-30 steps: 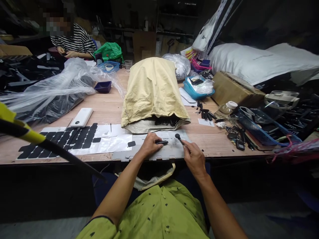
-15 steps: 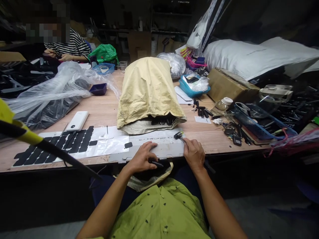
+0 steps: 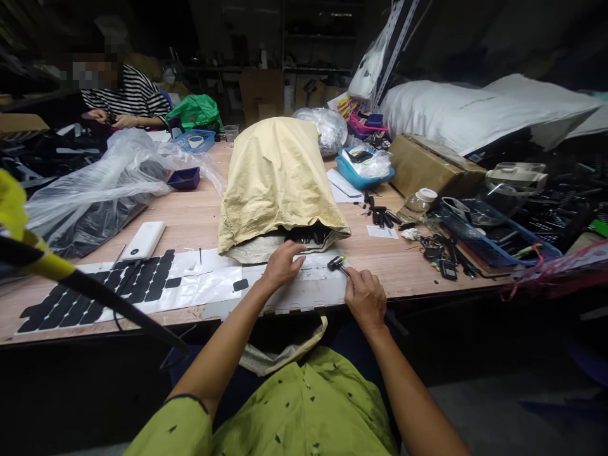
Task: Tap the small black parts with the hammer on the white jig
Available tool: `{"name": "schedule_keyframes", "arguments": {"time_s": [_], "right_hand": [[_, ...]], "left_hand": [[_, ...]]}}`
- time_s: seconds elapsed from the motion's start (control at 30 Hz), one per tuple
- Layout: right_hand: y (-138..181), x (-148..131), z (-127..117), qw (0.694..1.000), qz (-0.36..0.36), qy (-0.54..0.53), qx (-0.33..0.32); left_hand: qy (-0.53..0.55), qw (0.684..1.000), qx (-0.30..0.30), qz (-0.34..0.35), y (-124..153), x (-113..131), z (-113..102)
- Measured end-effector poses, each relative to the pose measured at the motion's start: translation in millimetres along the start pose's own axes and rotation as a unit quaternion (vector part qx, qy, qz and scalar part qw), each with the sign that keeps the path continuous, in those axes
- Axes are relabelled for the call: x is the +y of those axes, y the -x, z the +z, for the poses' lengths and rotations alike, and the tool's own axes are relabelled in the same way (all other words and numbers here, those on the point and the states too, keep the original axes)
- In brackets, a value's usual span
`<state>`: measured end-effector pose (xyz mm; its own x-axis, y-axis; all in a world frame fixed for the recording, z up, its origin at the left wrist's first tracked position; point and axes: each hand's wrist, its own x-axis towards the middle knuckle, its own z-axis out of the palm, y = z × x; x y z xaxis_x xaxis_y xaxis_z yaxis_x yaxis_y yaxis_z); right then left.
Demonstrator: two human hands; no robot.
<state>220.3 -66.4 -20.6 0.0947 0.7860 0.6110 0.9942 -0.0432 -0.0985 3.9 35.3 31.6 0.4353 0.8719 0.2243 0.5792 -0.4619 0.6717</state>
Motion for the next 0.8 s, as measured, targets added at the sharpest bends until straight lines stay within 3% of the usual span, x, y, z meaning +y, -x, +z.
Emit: {"name": "schedule_keyframes", "arguments": {"time_s": [0.13,0.27,0.6,0.8], "right_hand": [[-0.2,-2.5,0.1,1.000,-0.006,0.006,0.001],[-0.2,-6.7,0.4,1.000,-0.004,0.026,0.008],[-0.6,-10.1,2.1,0.999,0.004,0.033,-0.017],[-1.6,-10.8,2.2,0.999,0.007,0.025,-0.023]], "left_hand": [[-0.078,0.996,-0.020,0.021,-59.3,0.2,14.6],[-0.146,0.985,-0.075,0.042,-86.7,-1.5,20.8],[-0.304,0.928,-0.119,0.181,-85.9,-3.6,12.1],[-0.219,0.964,-0.035,0.146,-57.8,2.7,4.6]]}}
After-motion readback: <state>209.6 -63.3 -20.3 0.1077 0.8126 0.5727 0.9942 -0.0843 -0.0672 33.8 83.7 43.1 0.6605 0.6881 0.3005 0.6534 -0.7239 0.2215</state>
